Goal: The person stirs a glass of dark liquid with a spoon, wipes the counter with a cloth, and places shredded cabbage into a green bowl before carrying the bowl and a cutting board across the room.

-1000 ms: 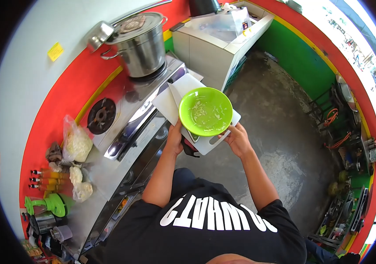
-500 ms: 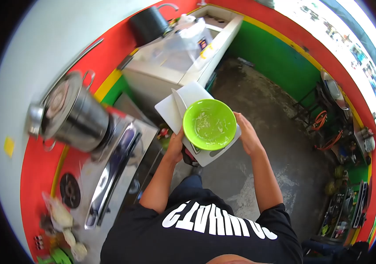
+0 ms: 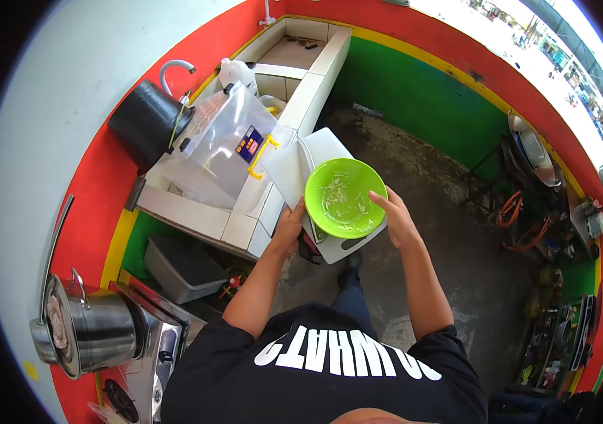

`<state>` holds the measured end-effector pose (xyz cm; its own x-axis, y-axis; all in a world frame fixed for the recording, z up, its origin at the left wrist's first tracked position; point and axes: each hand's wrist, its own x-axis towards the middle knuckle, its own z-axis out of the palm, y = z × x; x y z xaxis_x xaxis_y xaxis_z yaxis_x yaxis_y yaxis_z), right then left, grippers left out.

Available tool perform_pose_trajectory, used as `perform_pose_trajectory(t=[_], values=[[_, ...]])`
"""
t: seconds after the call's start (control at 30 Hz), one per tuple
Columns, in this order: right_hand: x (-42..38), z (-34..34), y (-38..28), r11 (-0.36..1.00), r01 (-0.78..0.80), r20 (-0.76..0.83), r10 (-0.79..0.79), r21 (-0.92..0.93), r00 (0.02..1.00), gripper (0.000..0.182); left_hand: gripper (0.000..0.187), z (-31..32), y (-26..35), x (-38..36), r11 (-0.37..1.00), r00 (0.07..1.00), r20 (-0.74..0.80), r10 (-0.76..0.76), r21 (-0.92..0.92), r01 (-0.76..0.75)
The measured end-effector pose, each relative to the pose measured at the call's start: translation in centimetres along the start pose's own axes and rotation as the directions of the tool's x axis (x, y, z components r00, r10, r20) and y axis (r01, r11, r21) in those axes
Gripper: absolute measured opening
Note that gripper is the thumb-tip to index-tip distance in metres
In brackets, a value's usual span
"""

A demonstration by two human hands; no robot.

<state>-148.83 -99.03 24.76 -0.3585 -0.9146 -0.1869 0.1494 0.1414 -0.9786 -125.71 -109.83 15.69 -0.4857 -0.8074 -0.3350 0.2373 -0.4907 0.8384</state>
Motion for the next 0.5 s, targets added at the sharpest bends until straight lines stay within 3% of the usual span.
perform_pose_trajectory(t=[0.07, 0.27, 0.43, 0.5], values=[[5.2, -2.1, -0.2, 0.999, -0.007, 0.023, 0.006, 0.036, 1.0, 0.048, 0.053, 2.0, 0.9, 4.6, 1.0, 0.999, -0.047, -0.019, 0.004, 0.019], [21.6, -7.4, -3.1, 1.0, -0.001, 0.084, -0.001, 0.025, 0.996, 0.045, 0.051, 6.9, 2.5, 18.8, 0.991, 0.989, -0.059, 0.135, -0.013, -0.136], [34.6, -9.6, -5.1, 0.999, -0.029, 0.106, 0.033, -0.034, 0.994, 0.041, 0.045, 9.3, 4.7, 30.1, 0.936, 0.926, -0.141, 0.35, 0.087, -0.341], [39.2, -10.0, -5.5, 0.999, -0.033, 0.142, 0.037, -0.027, 0.989, 0.039, 0.044, 9.4, 5.9, 33.4, 0.923, 0.911, -0.174, 0.373, 0.164, -0.347]])
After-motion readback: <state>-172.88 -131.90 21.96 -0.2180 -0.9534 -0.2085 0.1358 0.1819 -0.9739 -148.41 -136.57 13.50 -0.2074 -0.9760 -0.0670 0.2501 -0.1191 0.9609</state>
